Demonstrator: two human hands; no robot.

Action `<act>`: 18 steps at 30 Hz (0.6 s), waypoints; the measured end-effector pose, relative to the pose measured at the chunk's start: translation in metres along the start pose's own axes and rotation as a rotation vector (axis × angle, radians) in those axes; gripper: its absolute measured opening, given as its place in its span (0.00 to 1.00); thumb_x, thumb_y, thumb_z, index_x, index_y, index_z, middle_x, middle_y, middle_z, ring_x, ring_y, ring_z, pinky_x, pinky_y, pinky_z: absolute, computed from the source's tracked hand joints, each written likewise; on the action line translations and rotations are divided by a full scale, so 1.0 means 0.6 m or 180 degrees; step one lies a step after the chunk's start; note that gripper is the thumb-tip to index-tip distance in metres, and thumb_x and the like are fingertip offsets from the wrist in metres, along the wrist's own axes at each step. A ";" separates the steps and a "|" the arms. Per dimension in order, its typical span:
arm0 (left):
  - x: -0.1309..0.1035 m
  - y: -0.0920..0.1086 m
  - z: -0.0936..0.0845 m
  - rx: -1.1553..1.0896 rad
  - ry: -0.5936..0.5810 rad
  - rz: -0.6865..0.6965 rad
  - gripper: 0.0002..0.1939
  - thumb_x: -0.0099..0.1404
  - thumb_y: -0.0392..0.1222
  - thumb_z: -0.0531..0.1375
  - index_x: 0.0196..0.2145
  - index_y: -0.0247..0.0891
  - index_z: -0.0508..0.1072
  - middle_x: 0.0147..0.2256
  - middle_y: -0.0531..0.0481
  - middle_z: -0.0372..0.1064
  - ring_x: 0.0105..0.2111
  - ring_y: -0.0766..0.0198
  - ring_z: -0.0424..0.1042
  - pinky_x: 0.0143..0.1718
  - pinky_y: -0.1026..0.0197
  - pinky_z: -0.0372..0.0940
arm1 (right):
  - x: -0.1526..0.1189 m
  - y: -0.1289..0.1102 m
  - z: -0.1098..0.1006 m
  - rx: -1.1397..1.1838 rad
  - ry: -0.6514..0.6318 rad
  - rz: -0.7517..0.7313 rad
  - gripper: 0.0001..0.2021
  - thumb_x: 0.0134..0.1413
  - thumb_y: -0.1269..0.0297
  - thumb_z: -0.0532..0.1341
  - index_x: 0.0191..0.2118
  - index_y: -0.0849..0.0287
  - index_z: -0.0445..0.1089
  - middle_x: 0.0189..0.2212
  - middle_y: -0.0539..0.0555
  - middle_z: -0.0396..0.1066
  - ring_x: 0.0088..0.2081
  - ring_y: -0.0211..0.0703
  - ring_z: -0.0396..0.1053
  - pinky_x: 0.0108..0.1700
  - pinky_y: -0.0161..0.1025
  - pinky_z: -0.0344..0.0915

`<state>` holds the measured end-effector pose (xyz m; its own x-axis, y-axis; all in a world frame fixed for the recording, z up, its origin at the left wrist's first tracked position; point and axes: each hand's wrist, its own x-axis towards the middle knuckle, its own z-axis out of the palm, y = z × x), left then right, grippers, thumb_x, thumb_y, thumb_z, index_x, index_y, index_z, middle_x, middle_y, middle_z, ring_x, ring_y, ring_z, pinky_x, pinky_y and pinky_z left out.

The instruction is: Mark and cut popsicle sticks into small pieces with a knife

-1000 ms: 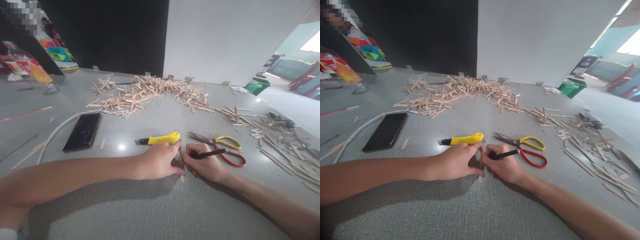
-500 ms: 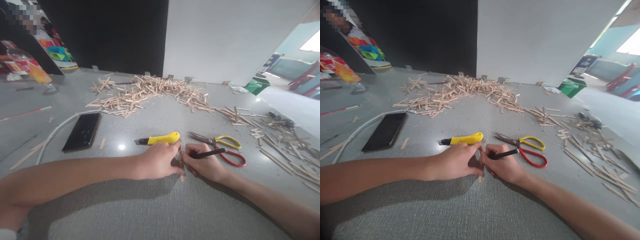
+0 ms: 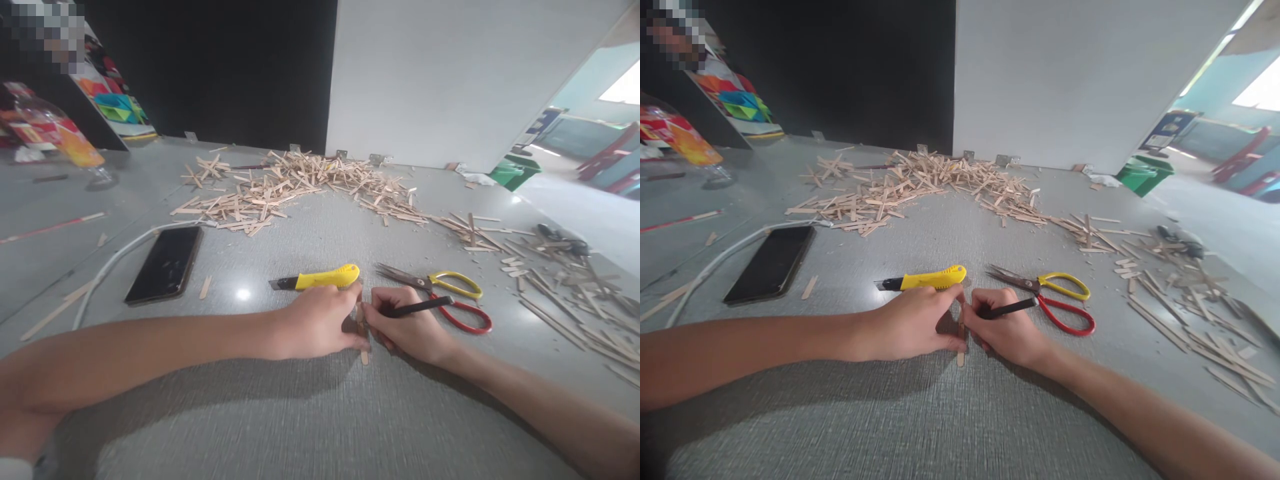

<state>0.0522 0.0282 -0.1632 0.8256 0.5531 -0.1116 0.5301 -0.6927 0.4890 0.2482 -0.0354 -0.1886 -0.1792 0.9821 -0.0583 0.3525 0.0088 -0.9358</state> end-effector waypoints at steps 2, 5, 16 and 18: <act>0.000 0.001 0.000 0.0030 -0.0005 -0.0002 0.29 0.60 0.62 0.69 0.46 0.40 0.67 0.32 0.48 0.74 0.36 0.44 0.79 0.27 0.56 0.60 | -0.001 -0.001 0.000 0.0044 -0.0008 0.0009 0.18 0.64 0.62 0.61 0.22 0.54 0.59 0.12 0.44 0.63 0.12 0.30 0.58 0.14 0.30 0.51; 0.000 0.001 0.000 0.0050 -0.0007 -0.0008 0.29 0.60 0.62 0.69 0.47 0.40 0.67 0.31 0.47 0.74 0.35 0.43 0.79 0.27 0.55 0.59 | -0.002 -0.002 0.001 0.0058 0.0003 -0.0026 0.19 0.65 0.60 0.61 0.22 0.54 0.59 0.12 0.44 0.63 0.12 0.30 0.57 0.14 0.30 0.50; 0.000 -0.001 0.001 -0.0015 -0.0031 -0.0055 0.29 0.60 0.63 0.69 0.48 0.40 0.67 0.33 0.46 0.75 0.36 0.43 0.79 0.28 0.55 0.62 | -0.001 -0.001 0.002 0.0085 -0.0003 0.0041 0.20 0.63 0.56 0.62 0.22 0.54 0.60 0.13 0.45 0.64 0.12 0.31 0.58 0.14 0.30 0.51; 0.000 0.000 0.000 -0.0011 -0.0047 -0.0062 0.29 0.61 0.62 0.69 0.48 0.40 0.67 0.33 0.46 0.75 0.37 0.43 0.79 0.29 0.55 0.62 | 0.000 -0.002 0.002 0.0080 -0.0019 0.0039 0.19 0.63 0.57 0.62 0.22 0.54 0.60 0.13 0.45 0.64 0.13 0.31 0.59 0.14 0.30 0.52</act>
<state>0.0523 0.0281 -0.1635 0.8180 0.5594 -0.1339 0.5454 -0.6803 0.4896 0.2470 -0.0358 -0.1879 -0.1805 0.9809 -0.0719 0.3314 -0.0081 -0.9434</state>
